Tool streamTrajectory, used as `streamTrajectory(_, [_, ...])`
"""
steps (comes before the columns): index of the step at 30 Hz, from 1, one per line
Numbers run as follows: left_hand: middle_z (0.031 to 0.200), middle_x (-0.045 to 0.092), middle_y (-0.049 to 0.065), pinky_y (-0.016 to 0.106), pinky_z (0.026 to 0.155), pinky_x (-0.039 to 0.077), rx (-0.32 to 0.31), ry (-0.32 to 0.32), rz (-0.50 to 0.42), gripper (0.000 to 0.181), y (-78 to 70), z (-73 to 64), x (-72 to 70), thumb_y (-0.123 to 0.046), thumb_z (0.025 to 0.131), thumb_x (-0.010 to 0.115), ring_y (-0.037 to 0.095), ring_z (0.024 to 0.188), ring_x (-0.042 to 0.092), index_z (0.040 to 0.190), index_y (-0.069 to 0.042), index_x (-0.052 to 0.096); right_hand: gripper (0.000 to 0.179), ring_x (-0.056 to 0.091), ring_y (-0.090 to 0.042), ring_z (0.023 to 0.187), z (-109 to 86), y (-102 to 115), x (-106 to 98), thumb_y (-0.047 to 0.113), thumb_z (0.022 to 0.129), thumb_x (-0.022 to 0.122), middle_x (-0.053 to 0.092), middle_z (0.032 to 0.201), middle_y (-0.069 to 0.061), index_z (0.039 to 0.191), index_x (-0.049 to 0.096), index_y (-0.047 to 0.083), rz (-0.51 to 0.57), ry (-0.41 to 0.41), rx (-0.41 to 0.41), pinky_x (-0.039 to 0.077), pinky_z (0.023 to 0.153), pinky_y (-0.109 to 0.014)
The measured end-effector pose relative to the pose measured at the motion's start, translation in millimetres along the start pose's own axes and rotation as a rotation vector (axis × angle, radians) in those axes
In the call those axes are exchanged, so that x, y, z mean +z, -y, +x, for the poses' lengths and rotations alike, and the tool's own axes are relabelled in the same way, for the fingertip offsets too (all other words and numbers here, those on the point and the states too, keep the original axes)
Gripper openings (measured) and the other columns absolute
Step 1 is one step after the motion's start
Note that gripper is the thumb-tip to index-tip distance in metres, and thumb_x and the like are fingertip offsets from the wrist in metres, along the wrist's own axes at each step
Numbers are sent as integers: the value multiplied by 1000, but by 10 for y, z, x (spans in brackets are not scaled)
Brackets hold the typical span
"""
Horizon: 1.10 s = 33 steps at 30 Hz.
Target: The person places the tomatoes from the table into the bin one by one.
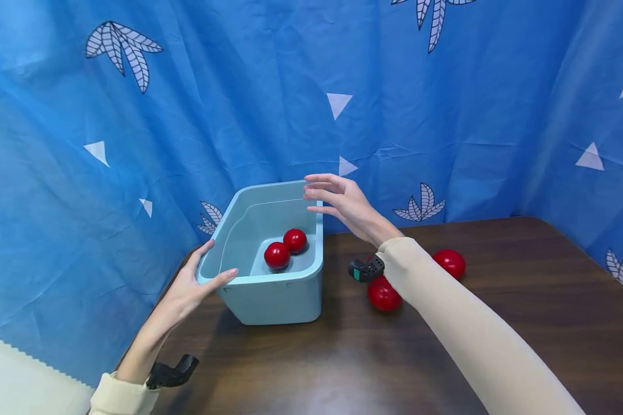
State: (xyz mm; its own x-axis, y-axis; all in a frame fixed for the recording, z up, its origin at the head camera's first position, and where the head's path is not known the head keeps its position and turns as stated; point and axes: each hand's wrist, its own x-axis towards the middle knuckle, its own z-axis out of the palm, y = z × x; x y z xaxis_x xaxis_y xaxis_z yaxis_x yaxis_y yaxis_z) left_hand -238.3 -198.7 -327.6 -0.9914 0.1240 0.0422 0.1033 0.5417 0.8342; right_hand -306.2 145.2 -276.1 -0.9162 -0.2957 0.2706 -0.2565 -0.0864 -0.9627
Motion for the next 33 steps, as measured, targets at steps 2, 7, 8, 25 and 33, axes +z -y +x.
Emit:
streamTrajectory(2, [168, 24, 20, 67, 112, 40, 2, -3, 1, 104, 7, -8, -17, -47, 93, 74, 45, 147, 33, 168, -14, 11, 55, 56, -32, 137, -114, -85, -97, 18, 106, 62, 49, 154, -17, 155, 43, 3, -2, -5, 30, 51, 108, -43])
streamTrajectory(7, [168, 24, 21, 67, 112, 40, -2, 4, 3, 103, 6, -11, -18, -47, 94, 74, 46, 147, 34, 168, -14, 10, 55, 59, -26, 132, -451, -336, -355, 15, 106, 60, 46, 155, -19, 156, 40, 2, 1, -11, 86, 55, 103, -37])
streamTrajectory(8, [168, 24, 21, 68, 112, 39, -3, 5, 3, 104, 3, -9, -15, -47, 94, 74, 46, 147, 34, 168, -15, 10, 55, 60, -24, 131, -521, -389, -405, 15, 107, 60, 46, 155, -20, 155, 40, 1, -1, -6, 93, 55, 102, -36])
streamTrajectory(25, [168, 24, 22, 68, 112, 39, 14, 3, 16, 104, -24, 3, -19, -47, 94, 73, 46, 147, 34, 168, -13, 8, 56, 63, -33, 124, -1266, -903, -861, 16, 97, 73, 57, 145, -26, 146, 52, 0, -285, 19, 161, 58, 96, -33])
streamTrajectory(33, [167, 25, 22, 68, 112, 39, 8, 4, 23, 104, -11, -2, 12, -48, 94, 73, 46, 146, 35, 168, -14, 8, 57, 52, -45, 129, -1401, -1088, -828, 17, 91, 79, 56, 143, -25, 141, 57, 2, -452, 74, 133, 59, 89, -35])
